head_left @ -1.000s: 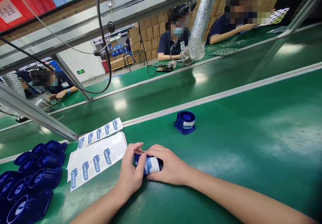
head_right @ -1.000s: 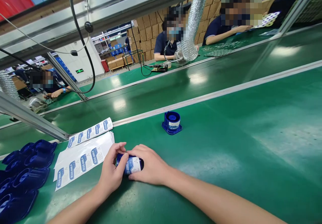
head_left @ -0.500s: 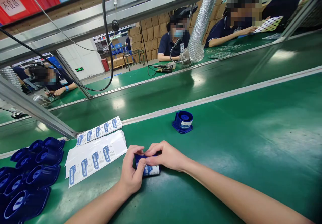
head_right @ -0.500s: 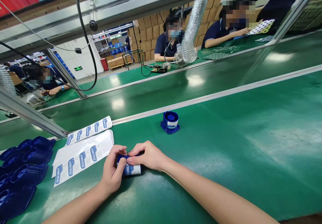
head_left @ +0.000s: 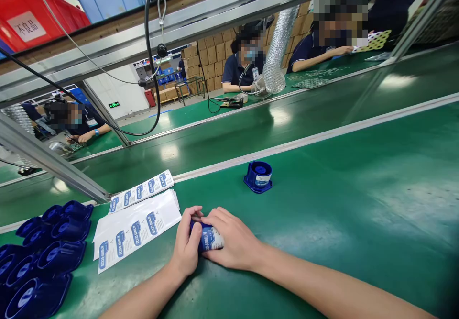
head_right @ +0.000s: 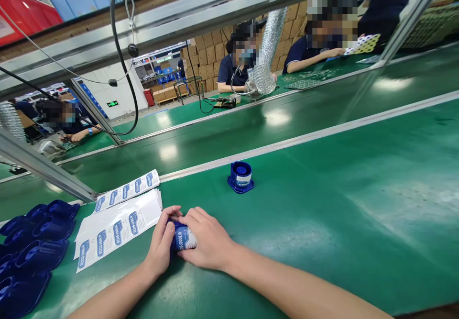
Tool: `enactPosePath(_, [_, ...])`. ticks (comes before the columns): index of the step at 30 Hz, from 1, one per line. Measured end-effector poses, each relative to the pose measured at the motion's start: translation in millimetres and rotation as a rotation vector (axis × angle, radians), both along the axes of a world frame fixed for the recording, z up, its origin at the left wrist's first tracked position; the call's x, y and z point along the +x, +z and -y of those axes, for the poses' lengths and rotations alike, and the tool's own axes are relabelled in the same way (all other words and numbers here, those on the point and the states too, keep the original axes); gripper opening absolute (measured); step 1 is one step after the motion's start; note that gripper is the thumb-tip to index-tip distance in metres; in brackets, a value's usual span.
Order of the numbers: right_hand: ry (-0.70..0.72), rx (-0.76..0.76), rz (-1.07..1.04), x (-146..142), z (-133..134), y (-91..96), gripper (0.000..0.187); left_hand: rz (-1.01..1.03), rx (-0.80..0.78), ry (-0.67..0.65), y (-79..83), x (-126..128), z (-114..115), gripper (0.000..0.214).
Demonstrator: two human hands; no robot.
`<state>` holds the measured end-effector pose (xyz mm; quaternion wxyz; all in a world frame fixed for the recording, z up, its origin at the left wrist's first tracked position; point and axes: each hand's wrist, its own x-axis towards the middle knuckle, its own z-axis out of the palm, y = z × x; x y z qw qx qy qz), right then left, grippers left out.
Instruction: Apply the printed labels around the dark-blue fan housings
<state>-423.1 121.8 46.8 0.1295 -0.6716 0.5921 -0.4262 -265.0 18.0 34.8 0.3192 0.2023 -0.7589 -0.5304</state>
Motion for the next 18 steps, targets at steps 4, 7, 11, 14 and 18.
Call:
enactPosePath(4, [-0.008, 0.062, 0.163, -1, 6, 4.4, 0.052, -0.02, 0.005, 0.023, 0.2, 1, -2, 0.041])
enactPosePath(7, [-0.028, 0.148, 0.307, -1, 7, 10.8, 0.05, -0.023, -0.025, -0.01, 0.2, 2, -1, 0.043])
enactPosePath(11, [-0.046, 0.22, 0.457, 2, 6, 13.0, 0.046, -0.036, -0.069, -0.034, -1.3, 3, 0, 0.045])
enactPosePath(14, [-0.036, 0.261, 0.573, 3, 6, 11.9, 0.043, -0.049, -0.085, -0.041, -2.1, 3, 1, 0.045])
enactPosePath(18, [-0.048, 0.299, 0.691, 4, 8, 9.6, 0.038, -0.06, -0.104, -0.064, -2.6, 4, 3, 0.045])
